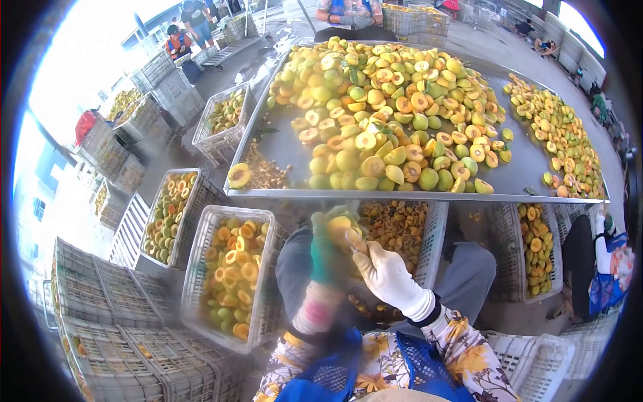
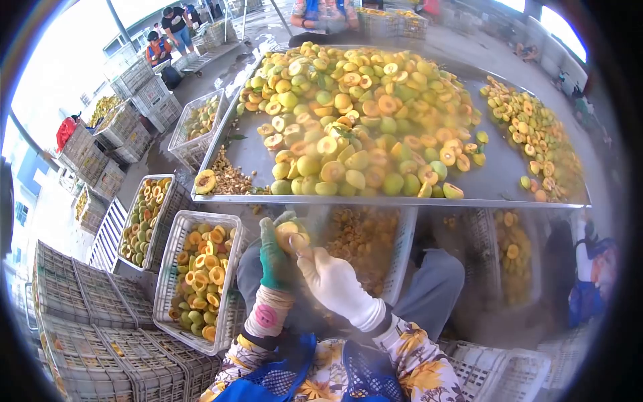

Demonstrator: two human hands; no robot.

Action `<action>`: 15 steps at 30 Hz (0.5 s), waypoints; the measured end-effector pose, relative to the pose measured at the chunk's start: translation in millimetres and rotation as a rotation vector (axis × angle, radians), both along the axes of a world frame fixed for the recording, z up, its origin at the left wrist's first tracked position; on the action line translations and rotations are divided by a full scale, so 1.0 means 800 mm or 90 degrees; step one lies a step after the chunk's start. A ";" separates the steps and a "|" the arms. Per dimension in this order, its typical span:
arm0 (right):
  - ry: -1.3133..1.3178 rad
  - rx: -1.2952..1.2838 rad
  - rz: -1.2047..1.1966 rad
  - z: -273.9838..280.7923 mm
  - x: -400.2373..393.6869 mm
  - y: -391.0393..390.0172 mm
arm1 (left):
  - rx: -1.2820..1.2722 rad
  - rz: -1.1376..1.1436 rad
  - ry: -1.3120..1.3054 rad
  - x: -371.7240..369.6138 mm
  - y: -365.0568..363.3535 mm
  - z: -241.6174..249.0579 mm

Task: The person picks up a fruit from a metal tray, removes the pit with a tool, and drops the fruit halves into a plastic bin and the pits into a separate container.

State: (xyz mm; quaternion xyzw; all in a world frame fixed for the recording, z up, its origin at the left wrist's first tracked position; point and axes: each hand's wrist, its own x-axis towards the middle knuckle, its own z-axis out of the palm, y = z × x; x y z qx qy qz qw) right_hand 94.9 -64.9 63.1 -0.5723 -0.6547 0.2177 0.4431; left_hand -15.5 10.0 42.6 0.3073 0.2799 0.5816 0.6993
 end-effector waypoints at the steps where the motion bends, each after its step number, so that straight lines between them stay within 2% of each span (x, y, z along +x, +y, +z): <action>1: 0.023 -0.025 -0.003 0.009 0.000 -0.005 | -0.122 -0.005 -0.102 0.001 0.002 0.001; 4: 0.149 -0.083 -0.013 -0.005 0.008 -0.010 | -0.184 0.070 -0.098 -0.015 0.022 0.022; 5: 0.201 -0.100 -0.019 -0.015 0.014 -0.013 | -0.100 0.081 0.004 -0.032 0.048 0.015; 6: 0.207 -0.133 -0.026 -0.017 0.020 -0.016 | -0.115 0.103 0.005 -0.043 0.074 0.033; 7: 0.212 -0.166 -0.033 -0.018 0.027 -0.016 | 0.004 0.169 0.078 -0.054 0.119 0.017; 9: 0.227 -0.213 -0.043 -0.023 0.033 -0.012 | 0.114 0.188 0.166 -0.084 0.211 0.007; 11: 0.248 -0.244 -0.052 -0.033 0.037 -0.010 | 0.307 0.148 0.466 -0.137 0.317 -0.049; 12: 0.253 -0.258 -0.063 -0.041 0.041 -0.009 | 0.384 0.170 0.777 -0.161 0.342 -0.047; 14: 0.271 -0.284 -0.089 -0.057 0.047 -0.004 | 0.516 0.245 1.086 -0.164 0.332 0.007; 15: 0.277 -0.293 -0.095 -0.062 0.050 0.000 | 0.563 0.265 1.117 -0.160 0.331 0.028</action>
